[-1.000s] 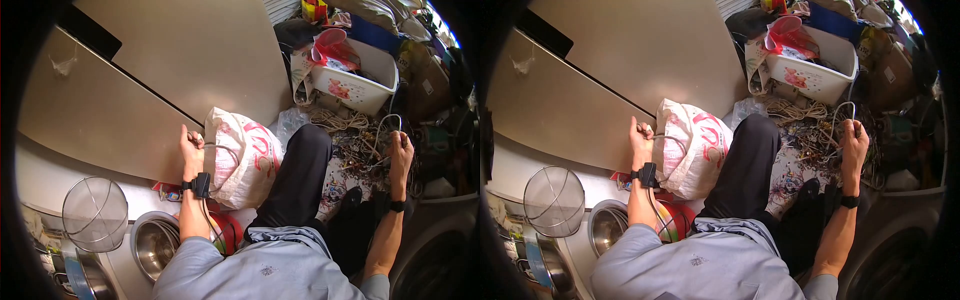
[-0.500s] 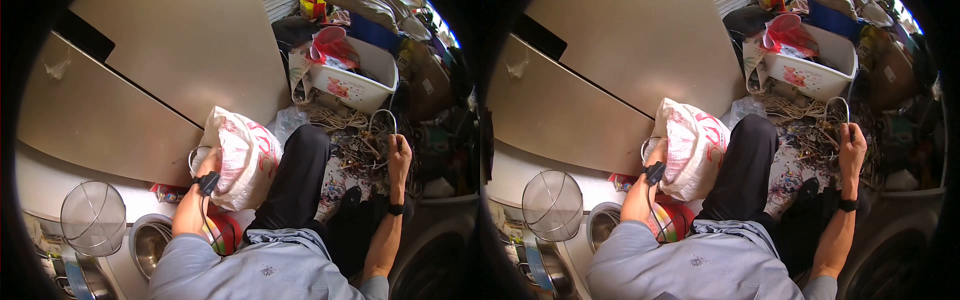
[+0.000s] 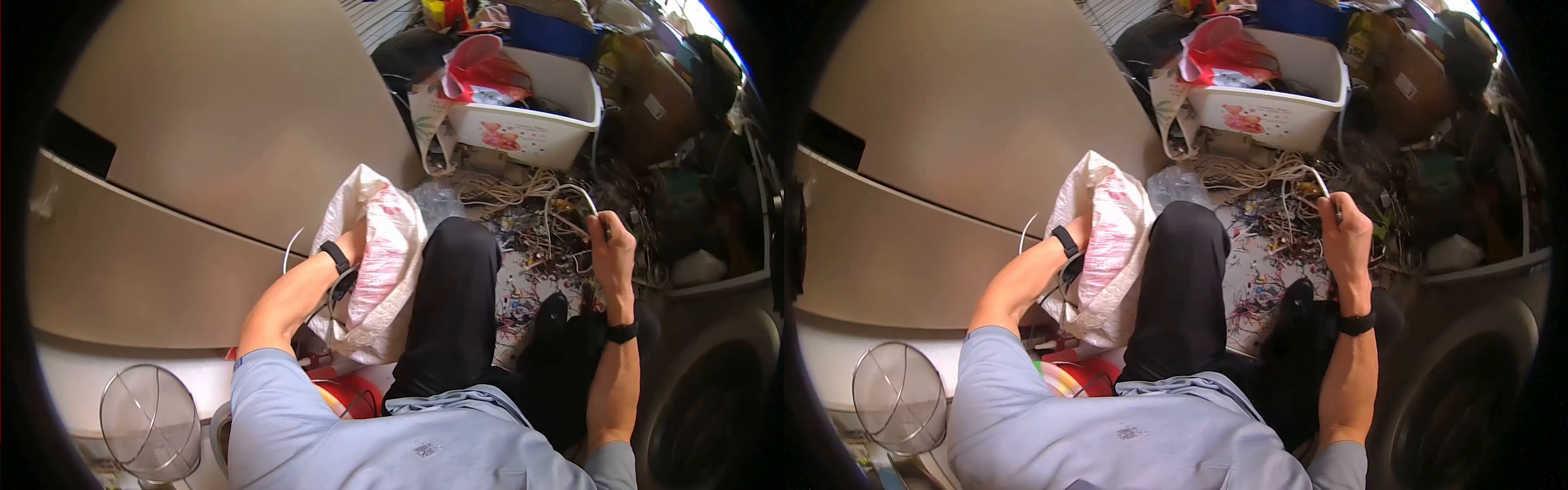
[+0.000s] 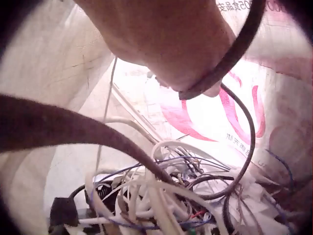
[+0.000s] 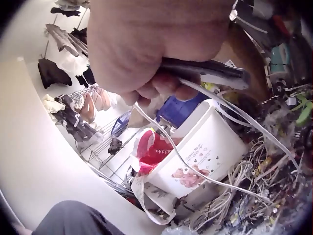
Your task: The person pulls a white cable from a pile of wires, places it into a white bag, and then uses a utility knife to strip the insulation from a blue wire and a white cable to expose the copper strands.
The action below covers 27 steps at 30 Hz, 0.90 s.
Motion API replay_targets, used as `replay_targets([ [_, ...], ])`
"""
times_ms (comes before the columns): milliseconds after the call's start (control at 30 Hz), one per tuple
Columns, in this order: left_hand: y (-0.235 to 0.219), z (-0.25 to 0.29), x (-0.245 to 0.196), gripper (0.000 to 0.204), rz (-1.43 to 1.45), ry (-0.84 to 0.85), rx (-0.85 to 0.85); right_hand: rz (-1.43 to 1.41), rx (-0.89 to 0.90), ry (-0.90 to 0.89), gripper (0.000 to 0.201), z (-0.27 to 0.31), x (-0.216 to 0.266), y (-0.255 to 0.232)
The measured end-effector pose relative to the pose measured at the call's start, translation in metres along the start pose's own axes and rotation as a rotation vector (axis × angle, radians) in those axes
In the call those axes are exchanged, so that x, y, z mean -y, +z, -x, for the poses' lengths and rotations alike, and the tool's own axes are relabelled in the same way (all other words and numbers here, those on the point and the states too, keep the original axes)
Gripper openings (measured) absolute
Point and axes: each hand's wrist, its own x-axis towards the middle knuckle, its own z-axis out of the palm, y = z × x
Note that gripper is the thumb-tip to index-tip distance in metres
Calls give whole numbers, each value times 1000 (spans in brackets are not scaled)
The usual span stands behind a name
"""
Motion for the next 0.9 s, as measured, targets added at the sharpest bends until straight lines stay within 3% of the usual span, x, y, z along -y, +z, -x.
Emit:
replay_targets([
  [233, -48, 37, 1, 30, -319, 150, 73, 56, 58, -38, 16, -2, -2, 2],
  [333, -85, 74, -50, 32, -331, 141, 65, 71, 100, -13, 17, -4, -1, 5],
  [400, -107, 97, -84, 28, -120, -309, 128, 92, 121, -24, 17, -1, 5, 6],
  [467, -142, 136, -117, 30, 181, -293, -33, 75, 129, -34, 17, 1, 8, 8],
  [533, -163, 182, -122, 39, 474, -406, -541, 53, 143, -54, 17, 5, 14, 10],
  [567, -167, 211, -104, 39, 473, -410, -557, 72, 149, -66, 17, 8, 19, 9],
  [633, -154, 247, -56, 44, 192, -878, -678, 110, 175, -44, 16, 8, 18, 3],
  [667, -133, 256, -46, 56, 264, -921, -678, 100, 170, -47, 16, 7, 15, 2],
  [733, -98, 262, -27, 58, 450, -992, -552, 81, 131, -102, 15, 7, 10, 2],
  [833, -57, 262, -26, 48, 410, -955, -577, 80, 139, -91, 15, 6, 4, 2],
  [900, -53, 258, -44, 40, 194, -945, -596, 67, 140, -102, 15, 8, -2, 2],
])
